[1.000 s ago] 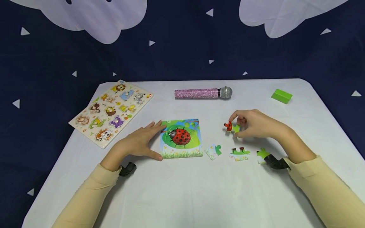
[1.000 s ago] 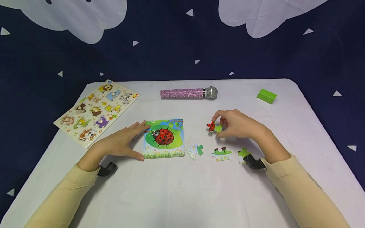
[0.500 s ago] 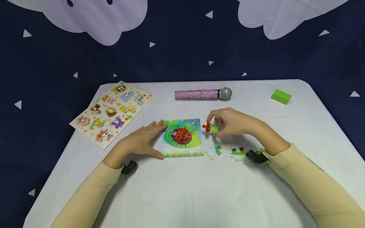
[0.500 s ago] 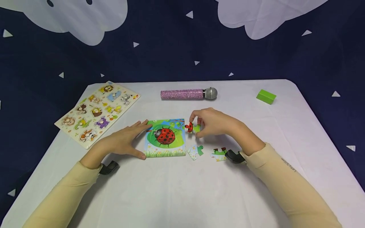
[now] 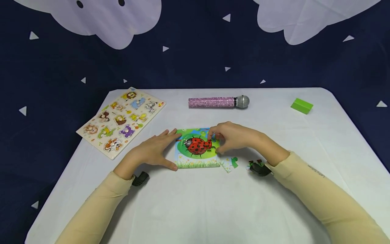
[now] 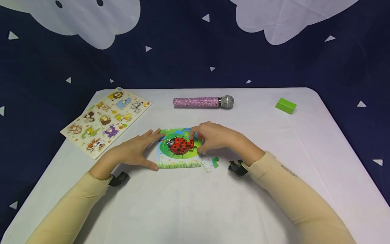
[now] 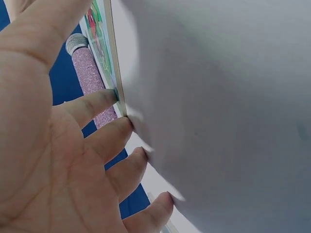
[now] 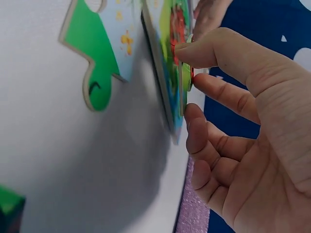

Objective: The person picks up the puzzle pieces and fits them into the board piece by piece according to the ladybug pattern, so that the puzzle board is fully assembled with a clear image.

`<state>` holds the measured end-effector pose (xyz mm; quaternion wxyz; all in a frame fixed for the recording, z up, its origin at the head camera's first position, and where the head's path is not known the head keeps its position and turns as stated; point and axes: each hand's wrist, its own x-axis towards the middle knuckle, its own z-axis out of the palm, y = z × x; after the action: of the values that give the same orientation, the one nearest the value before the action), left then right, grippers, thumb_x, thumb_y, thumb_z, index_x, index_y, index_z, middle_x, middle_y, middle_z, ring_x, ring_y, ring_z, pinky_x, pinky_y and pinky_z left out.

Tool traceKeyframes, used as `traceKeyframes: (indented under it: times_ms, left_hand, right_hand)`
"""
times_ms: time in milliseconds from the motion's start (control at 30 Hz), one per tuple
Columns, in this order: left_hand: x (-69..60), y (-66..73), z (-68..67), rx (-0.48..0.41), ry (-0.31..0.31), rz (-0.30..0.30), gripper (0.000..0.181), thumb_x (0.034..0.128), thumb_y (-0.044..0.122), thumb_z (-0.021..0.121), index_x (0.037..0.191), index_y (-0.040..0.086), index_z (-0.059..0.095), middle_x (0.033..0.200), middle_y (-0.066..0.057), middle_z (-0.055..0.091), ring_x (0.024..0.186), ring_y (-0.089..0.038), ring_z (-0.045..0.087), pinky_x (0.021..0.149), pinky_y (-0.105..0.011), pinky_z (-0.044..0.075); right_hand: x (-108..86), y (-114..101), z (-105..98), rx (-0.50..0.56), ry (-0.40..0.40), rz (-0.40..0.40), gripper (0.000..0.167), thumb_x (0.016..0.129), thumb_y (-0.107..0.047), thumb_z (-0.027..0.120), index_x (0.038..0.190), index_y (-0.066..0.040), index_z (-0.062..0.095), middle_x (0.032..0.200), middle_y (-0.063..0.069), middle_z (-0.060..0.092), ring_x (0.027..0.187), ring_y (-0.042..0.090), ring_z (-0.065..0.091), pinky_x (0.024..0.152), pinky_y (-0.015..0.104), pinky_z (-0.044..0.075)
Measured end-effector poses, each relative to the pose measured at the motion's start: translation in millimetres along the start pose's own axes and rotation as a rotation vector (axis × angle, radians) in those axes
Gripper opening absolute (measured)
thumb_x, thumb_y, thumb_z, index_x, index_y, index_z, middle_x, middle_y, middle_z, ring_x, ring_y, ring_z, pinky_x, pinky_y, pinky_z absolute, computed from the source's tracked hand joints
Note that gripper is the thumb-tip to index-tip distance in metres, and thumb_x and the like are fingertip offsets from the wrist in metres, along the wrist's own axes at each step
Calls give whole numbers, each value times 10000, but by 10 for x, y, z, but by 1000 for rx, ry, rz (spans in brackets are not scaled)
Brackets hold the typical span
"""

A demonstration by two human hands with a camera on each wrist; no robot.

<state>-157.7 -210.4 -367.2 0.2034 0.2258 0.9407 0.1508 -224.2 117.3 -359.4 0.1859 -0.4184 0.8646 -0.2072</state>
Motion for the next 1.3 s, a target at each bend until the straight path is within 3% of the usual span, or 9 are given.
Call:
traceKeyframes:
  times_ms: [167, 433, 1300]
  left_hand:
    - [13, 1, -8, -3, -3, 5, 1260, 767, 596, 925, 1727, 155, 239, 1817, -127, 130, 1675, -456, 105, 1291, -764, 180]
    - [11, 7, -26, -11, -9, 2, 1260, 772, 585, 927, 1729, 154, 230, 1819, -122, 124, 1676, -457, 95, 1291, -767, 171]
    - [-3, 0, -4, -37, -5, -1, 1234, 776, 554, 936, 1723, 152, 254, 1817, -137, 129, 1674, -468, 96, 1293, -769, 160]
  right_hand:
    - [66, -12, 43, 3, -27, -12, 412, 844, -211, 872, 1233, -193, 738, 1016, 11, 709, 935, 163, 615, 927, 426, 532]
    - [112, -54, 52, -17, -26, -27, 430, 830, -187, 878, 1238, -187, 742, 1005, 32, 684, 883, 156, 585, 861, 381, 528]
    - [122, -115, 72, 5, -22, -41, 347, 872, -146, 872, 1213, -164, 806, 1054, 21, 684, 919, 186, 586, 850, 350, 504]
